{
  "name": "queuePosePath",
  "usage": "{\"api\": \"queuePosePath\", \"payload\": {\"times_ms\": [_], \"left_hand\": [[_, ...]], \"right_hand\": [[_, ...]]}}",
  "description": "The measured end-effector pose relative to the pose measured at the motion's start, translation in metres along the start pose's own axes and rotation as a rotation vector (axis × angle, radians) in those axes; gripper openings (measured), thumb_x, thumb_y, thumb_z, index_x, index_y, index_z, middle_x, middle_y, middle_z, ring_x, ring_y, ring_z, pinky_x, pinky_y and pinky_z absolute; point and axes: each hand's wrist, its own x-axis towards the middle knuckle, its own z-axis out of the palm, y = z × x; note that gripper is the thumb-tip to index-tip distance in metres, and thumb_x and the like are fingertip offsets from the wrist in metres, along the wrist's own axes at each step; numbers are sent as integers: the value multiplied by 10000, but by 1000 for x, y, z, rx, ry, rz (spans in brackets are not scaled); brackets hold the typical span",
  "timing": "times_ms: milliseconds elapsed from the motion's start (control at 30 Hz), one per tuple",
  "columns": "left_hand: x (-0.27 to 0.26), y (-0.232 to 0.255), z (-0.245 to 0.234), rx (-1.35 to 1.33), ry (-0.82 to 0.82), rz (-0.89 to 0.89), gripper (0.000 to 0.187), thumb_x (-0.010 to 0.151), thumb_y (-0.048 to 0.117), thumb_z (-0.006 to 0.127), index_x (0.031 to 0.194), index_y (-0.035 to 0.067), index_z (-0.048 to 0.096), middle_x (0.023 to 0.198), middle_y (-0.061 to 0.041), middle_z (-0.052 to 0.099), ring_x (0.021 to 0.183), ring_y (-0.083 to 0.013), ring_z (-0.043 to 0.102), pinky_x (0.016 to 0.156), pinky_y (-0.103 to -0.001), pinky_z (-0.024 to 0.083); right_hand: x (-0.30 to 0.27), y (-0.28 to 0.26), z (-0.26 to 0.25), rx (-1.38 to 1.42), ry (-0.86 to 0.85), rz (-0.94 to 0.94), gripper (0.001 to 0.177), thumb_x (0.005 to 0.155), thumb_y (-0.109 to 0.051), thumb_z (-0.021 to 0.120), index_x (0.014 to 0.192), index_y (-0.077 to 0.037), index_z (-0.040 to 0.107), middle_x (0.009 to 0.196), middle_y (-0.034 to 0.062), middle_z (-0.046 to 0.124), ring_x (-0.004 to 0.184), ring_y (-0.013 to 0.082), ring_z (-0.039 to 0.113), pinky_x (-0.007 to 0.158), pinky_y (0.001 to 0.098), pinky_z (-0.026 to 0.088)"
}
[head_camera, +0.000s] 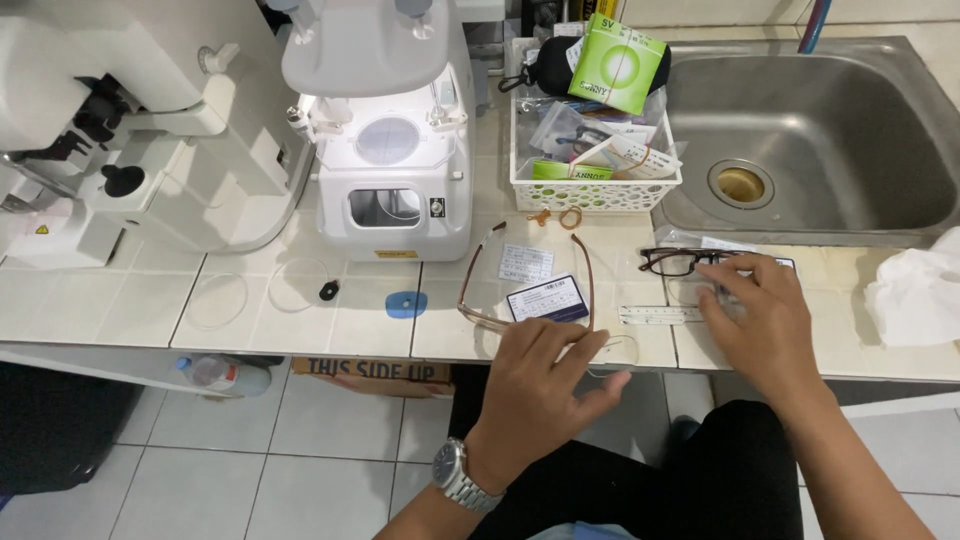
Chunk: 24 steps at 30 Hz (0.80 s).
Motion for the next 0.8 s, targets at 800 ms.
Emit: {"api": "queuePosePath", "payload": {"times_ms": [800], "left_hand": [[50,-29,135,373,-492,133,175,874,254,695,791,110,747,819,-55,645,908,-316,495,786,-484,428]], "right_hand": [[-50,7,-61,74,-106,18,276,915,-124,680,1172,-174,769,1232,6,722,1120,279,580,994,385,449]]}}
